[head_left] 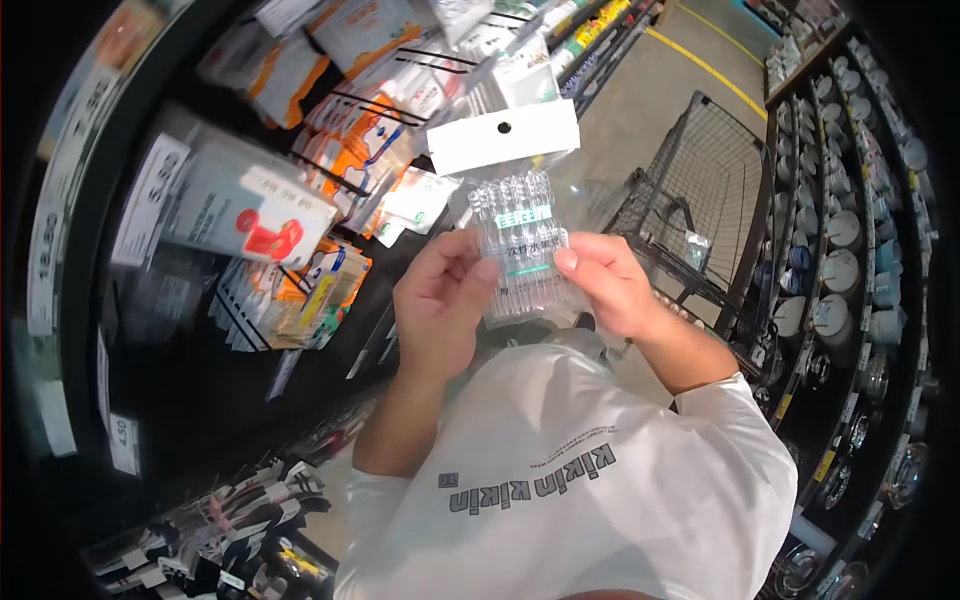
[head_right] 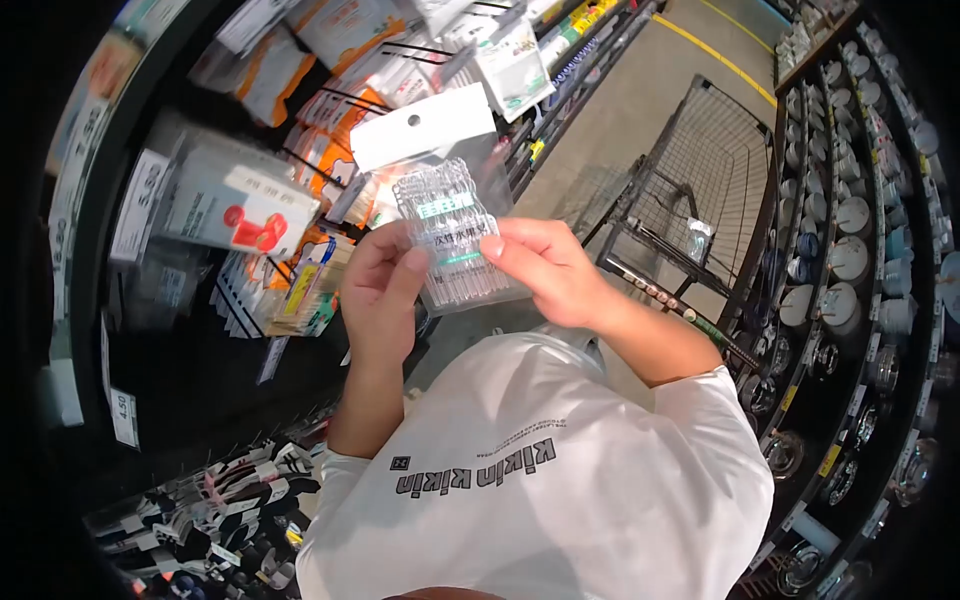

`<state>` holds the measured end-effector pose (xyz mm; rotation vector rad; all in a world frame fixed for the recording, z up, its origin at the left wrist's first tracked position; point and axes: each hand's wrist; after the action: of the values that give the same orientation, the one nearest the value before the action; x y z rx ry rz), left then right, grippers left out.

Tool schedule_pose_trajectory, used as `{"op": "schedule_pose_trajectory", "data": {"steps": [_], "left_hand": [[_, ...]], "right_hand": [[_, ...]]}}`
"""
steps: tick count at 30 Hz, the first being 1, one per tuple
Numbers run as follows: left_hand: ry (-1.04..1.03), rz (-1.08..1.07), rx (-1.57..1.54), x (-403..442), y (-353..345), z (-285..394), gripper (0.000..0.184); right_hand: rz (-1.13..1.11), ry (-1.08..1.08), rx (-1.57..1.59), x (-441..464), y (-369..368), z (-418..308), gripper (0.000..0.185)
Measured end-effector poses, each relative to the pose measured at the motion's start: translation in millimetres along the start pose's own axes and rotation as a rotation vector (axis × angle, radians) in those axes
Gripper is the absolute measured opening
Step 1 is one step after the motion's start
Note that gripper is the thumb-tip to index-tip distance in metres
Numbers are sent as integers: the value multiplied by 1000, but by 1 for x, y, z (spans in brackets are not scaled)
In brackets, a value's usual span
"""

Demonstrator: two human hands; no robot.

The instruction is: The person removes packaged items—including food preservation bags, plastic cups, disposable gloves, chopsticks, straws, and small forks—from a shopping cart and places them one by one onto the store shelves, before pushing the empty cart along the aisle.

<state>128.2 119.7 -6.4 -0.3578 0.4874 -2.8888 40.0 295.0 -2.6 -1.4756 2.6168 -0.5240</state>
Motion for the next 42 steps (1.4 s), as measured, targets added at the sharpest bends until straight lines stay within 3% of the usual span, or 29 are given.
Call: {"op": "schedule_pose_trajectory", "data": {"steps": [4, 10, 12, 14, 17, 22, 24, 29, 31, 33, 34, 36, 38, 40, 42], "left_hand": [[-54, 20, -27, -21, 36, 22, 22], [-63, 142, 283, -44, 71, 34, 15], [-211, 108, 568, -51, 86, 44, 19], [-243, 226, 527, -60, 93, 51, 24], [-307, 423, 154, -72, 92, 68, 29], [-471, 584, 288, -92, 103, 83, 17], [-591, 771, 305, -91, 103, 89, 21], [-722, 737, 369, -105, 116, 101, 21], [-660, 765, 329, -110, 120, 108, 21], [-570, 796, 199, -109, 120, 114, 21], [-564, 804, 190, -108, 122, 116, 21], [-510, 673, -111, -105, 129, 120, 21], [-439, 647, -50, -103, 141, 118, 30], [-443, 178, -496, -102, 151, 111, 34], [-374, 330, -606, -96, 158, 95, 34]], "right_hand": [[33, 131, -161, 35, -39, 5, 27], [69, 326, -80, 103, -77, -10, 23], [-23, 290, -93, 121, -86, -4, 20], [-127, 274, -72, 135, -106, 2, 18], [-332, 386, -238, 145, -132, 12, 16], [-550, 571, -342, 173, -171, 33, 13], [-579, 669, -390, 182, -185, 36, 12], [-681, 519, -260, 186, -212, 35, 16], [-715, 429, -235, 186, -218, 32, 17], [-724, 110, -129, 187, -220, 28, 24], [-724, 97, -131, 186, -220, 26, 24], [-761, 84, -93, 186, -222, 22, 31], [-806, 81, -139, 191, -217, 16, 39], [-965, 26, -25, 192, -217, 12, 42], [-946, 47, -13, 189, -221, 10, 41]]}}
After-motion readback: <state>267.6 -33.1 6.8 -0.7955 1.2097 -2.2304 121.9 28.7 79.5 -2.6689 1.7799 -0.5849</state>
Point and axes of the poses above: each hand's wrist, its own x-axis towards the middle knuckle, its own y-axis out of the back of the hand, z = x × y, and after that the axes turned 7 degrees about -z, right-handed
